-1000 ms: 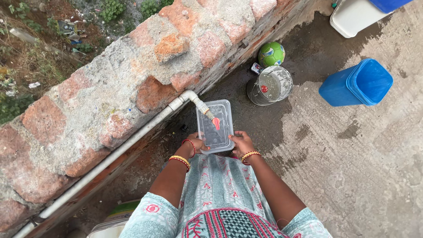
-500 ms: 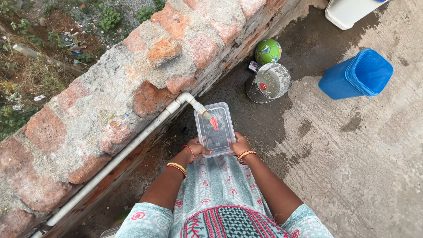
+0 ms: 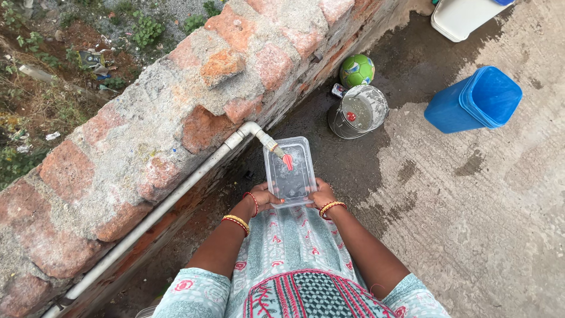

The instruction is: The person fills a plastic container with water from a tap, pours the water into a potted plant, and plucks leaves from other potted plants by hand.

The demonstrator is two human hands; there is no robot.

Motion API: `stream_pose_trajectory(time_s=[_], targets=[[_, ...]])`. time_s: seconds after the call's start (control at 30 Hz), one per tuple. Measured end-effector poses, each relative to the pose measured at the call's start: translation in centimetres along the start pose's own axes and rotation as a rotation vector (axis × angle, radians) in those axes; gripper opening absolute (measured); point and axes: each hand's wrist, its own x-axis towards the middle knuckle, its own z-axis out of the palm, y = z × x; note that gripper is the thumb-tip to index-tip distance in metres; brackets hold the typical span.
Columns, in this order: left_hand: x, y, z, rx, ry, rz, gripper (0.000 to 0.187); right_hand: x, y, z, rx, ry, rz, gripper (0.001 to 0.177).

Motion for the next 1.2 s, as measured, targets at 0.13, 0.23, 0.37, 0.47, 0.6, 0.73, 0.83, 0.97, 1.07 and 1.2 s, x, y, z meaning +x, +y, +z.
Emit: stream_pose_trajectory(time_s=[0.13, 0.23, 0.37, 0.47, 0.6, 0.73, 0.83, 0.97, 1.07, 1.2], targets=[[0.3, 0.1, 0.1, 0.005, 0.003, -0.025, 0.092, -0.3, 0.0, 0.0, -0.013, 0.024, 0.014, 0.06], [0.9, -0.2, 0.1, 0.019, -0.014, -0.009, 0.089, -0.2, 0.3, -0.1, -0.006, 0.022, 0.02, 0.061], [1.1, -0.6, 0.2, 0.006, -0.057, 0.013, 0.087, 0.0, 0.9, -0.3, 0.024, 0.024, 0.029, 0.06], [0.6, -0.4, 0.2, 0.02, -0.045, -0.018, 0.091, 0.0, 1.5, -0.3, 0.018, 0.025, 0.019, 0.06], [0.0, -0.4, 0.2, 0.054, -0.029, -0.032, 0.093, -0.2, 2.1, 0.0, 0.035, 0.039, 0.028, 0.056], [-0.1, -0.6, 0.0, 0.06, -0.035, -0.03, 0.094, -0.5, 2.2, 0.3, 0.031, 0.054, 0.029, 0.055], [0.0, -0.8, -0.1, 0.077, -0.023, -0.043, 0.098, -0.8, 2.1, 0.3, 0.008, 0.048, 0.031, 0.055], [0.3, -1.0, -0.1, 0.073, -0.052, -0.017, 0.092, -1.1, 1.8, 0.4, 0.007, 0.046, 0.029, 0.054], [0.3, -1.0, -0.1, 0.035, -0.035, -0.029, 0.096, -1.3, 1.6, 0.5, 0.016, 0.051, 0.014, 0.053], [0.4, -0.8, -0.2, 0.015, -0.053, -0.01, 0.098, -1.4, 1.4, 0.6, -0.023, 0.068, 0.007, 0.051]])
